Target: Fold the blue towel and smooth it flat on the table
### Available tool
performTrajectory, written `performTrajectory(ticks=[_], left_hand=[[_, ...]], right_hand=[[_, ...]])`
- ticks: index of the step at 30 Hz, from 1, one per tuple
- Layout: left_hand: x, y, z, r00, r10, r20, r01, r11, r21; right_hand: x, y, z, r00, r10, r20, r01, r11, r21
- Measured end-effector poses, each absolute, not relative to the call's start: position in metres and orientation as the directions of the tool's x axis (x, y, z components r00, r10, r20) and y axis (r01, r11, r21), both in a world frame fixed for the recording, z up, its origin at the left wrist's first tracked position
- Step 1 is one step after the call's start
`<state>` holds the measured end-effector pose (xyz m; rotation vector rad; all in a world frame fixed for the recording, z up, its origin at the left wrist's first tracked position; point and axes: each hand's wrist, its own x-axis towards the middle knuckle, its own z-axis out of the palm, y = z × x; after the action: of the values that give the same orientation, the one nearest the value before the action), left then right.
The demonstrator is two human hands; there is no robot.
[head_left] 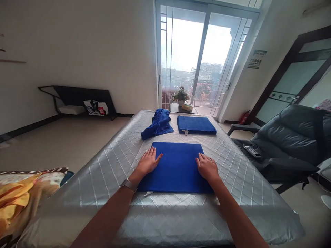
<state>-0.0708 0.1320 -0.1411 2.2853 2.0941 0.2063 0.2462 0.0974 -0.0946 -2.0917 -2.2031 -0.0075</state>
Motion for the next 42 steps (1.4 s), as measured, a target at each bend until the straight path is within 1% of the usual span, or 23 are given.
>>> performTrajectory(ticks=[2, 5, 10, 16, 24, 28, 30, 32, 35, 37, 40, 42], left_hand=[[-0.070, 0.131, -0.141, 0.081, 0.994, 0.077, 0.989, -0.090, 0.117], [-0.071, 0.131, -0.143, 0.084, 0.992, 0.089, 0.989, -0.094, 0.116], [-0.075, 0.131, -0.147, 0.087, 0.990, 0.108, 0.990, -0.098, 0.101], [-0.079, 0.132, -0.148, 0.079, 0.992, 0.100, 0.992, -0.088, 0.086], [-0.089, 0.142, -0.150, 0.045, 0.990, 0.131, 0.994, -0.058, 0.094], [-0.090, 0.141, -0.143, 0.044, 0.990, 0.137, 0.994, -0.057, 0.093], [-0.082, 0.137, -0.136, 0.102, 0.984, 0.145, 0.989, -0.116, 0.091], [-0.065, 0.133, -0.129, 0.233, 0.964, 0.131, 0.965, -0.245, 0.090], [-0.018, 0.133, -0.119, 0.479, 0.877, 0.037, 0.870, -0.479, 0.112], [0.022, 0.141, -0.114, 0.586, 0.810, 0.004, 0.804, -0.582, 0.127], [0.081, 0.162, -0.109, 0.646, 0.759, 0.081, 0.748, -0.651, 0.126], [0.109, 0.176, -0.111, 0.598, 0.796, 0.093, 0.781, -0.605, 0.155]], right_hand=[[0.244, 0.115, -0.088, -0.065, 0.995, 0.075, 0.994, 0.071, -0.080], [0.241, 0.148, -0.085, -0.098, 0.995, 0.026, 0.987, 0.101, -0.125], [0.244, 0.184, -0.103, -0.107, 0.994, -0.013, 0.983, 0.104, -0.153], [0.249, 0.189, -0.121, -0.083, 0.997, -0.007, 0.980, 0.080, -0.182], [0.245, 0.185, -0.117, -0.049, 0.999, 0.022, 0.968, 0.053, -0.247], [0.245, 0.182, -0.116, -0.036, 0.999, 0.037, 0.960, 0.045, -0.276], [0.245, 0.181, -0.116, -0.036, 0.998, 0.042, 0.957, 0.046, -0.287], [0.245, 0.181, -0.116, -0.032, 0.999, 0.042, 0.956, 0.043, -0.291], [0.245, 0.183, -0.117, -0.033, 0.998, 0.044, 0.957, 0.044, -0.288], [0.246, 0.183, -0.117, -0.035, 0.998, 0.052, 0.959, 0.048, -0.281], [0.249, 0.183, -0.118, -0.057, 0.996, 0.064, 0.964, 0.072, -0.254], [0.251, 0.183, -0.120, -0.077, 0.995, 0.069, 0.968, 0.091, -0.235]])
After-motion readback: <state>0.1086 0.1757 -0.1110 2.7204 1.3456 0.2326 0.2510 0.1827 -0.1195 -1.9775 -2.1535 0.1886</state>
